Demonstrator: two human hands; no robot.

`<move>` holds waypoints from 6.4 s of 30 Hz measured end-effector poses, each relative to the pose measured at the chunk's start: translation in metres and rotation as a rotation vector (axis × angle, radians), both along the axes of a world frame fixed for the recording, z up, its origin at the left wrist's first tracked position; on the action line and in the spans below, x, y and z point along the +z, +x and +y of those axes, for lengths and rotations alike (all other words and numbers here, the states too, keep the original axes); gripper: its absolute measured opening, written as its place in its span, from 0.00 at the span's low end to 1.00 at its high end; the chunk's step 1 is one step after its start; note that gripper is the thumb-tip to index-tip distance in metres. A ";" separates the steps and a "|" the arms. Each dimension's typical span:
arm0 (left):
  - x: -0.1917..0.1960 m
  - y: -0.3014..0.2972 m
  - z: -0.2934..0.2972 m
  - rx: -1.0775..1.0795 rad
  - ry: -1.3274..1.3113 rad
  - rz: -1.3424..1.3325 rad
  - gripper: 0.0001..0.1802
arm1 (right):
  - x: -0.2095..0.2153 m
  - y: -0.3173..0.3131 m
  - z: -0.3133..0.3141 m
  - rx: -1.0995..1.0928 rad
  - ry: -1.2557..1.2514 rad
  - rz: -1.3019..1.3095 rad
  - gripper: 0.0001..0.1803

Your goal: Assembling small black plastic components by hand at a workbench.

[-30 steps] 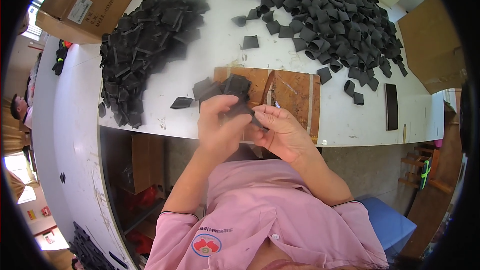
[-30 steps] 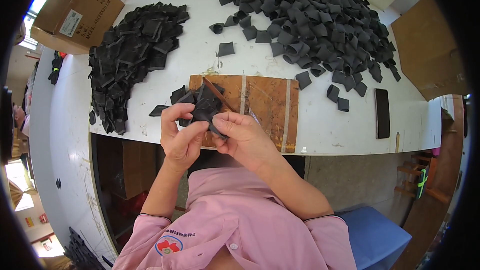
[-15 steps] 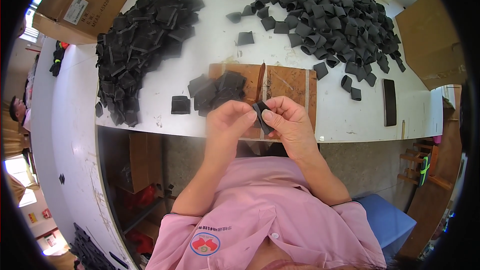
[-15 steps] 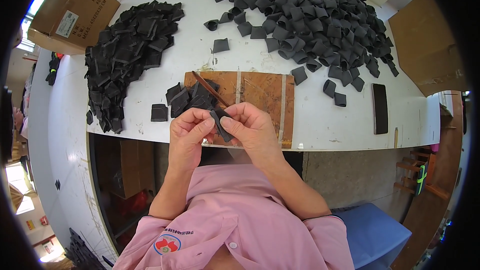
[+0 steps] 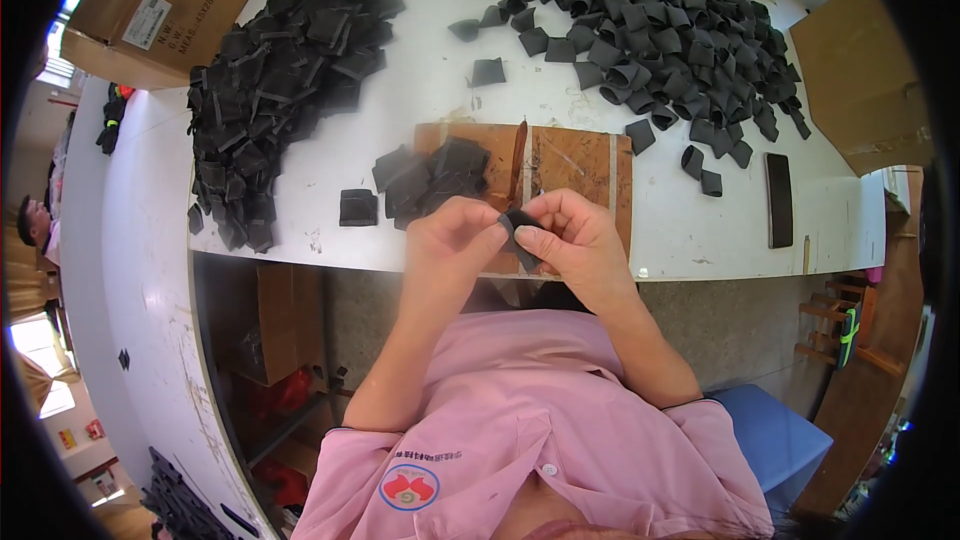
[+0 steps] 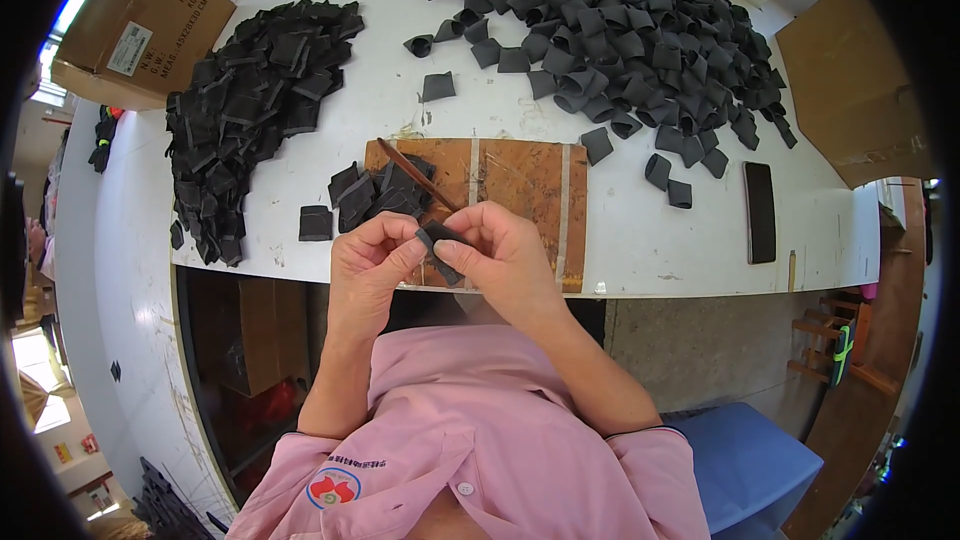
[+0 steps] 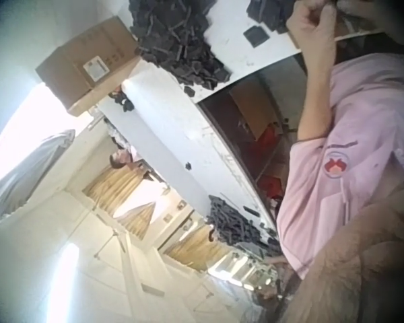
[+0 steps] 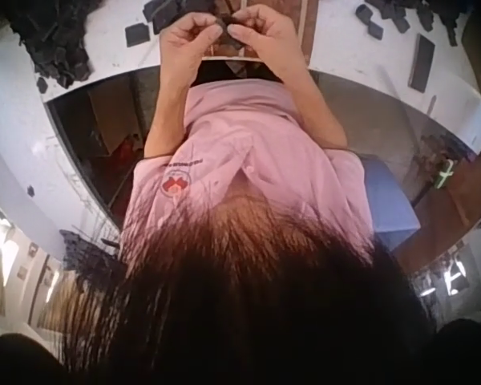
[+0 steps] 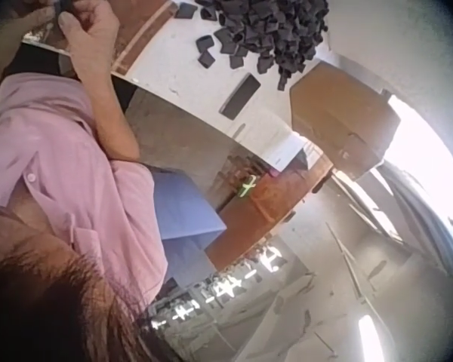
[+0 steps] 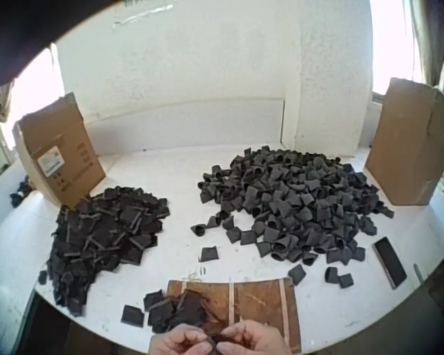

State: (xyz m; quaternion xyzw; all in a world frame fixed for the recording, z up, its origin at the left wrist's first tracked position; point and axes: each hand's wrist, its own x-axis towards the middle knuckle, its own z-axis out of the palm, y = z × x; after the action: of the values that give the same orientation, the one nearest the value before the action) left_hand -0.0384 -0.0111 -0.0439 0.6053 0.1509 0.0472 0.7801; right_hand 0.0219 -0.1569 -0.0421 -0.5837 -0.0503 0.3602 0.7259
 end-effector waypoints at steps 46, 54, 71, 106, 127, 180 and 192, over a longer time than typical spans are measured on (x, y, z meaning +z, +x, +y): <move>0.022 0.010 -0.032 0.436 0.369 -0.129 0.05 | 0.025 0.009 0.004 0.035 0.483 0.400 0.07; 0.088 0.026 0.005 -0.252 -1.385 -0.307 0.12 | 0.103 0.049 0.021 0.169 0.195 -0.469 0.11; 0.059 0.044 0.000 0.230 0.511 -0.505 0.09 | 0.040 0.062 0.030 0.170 0.198 -0.309 0.10; 0.072 0.045 -0.009 0.308 0.202 -0.523 0.03 | 0.073 0.042 0.023 -0.127 -0.210 -1.508 0.15; 0.066 0.034 -0.018 0.475 0.207 -0.582 0.05 | 0.077 0.045 0.017 -0.110 -0.112 -1.392 0.10; 0.060 0.034 0.000 0.261 0.626 -0.541 0.08 | 0.060 0.047 0.009 -0.008 0.032 -0.978 0.10; 0.055 0.031 0.000 0.358 0.316 -0.522 0.08 | 0.080 0.063 0.024 0.099 -0.228 -1.561 0.10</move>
State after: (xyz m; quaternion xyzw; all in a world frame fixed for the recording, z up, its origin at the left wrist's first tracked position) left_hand -0.0071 -0.0108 0.0114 0.6500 0.0411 0.3587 0.6687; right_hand 0.0847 -0.1331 0.0381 -0.7359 -0.5336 -0.1187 0.3996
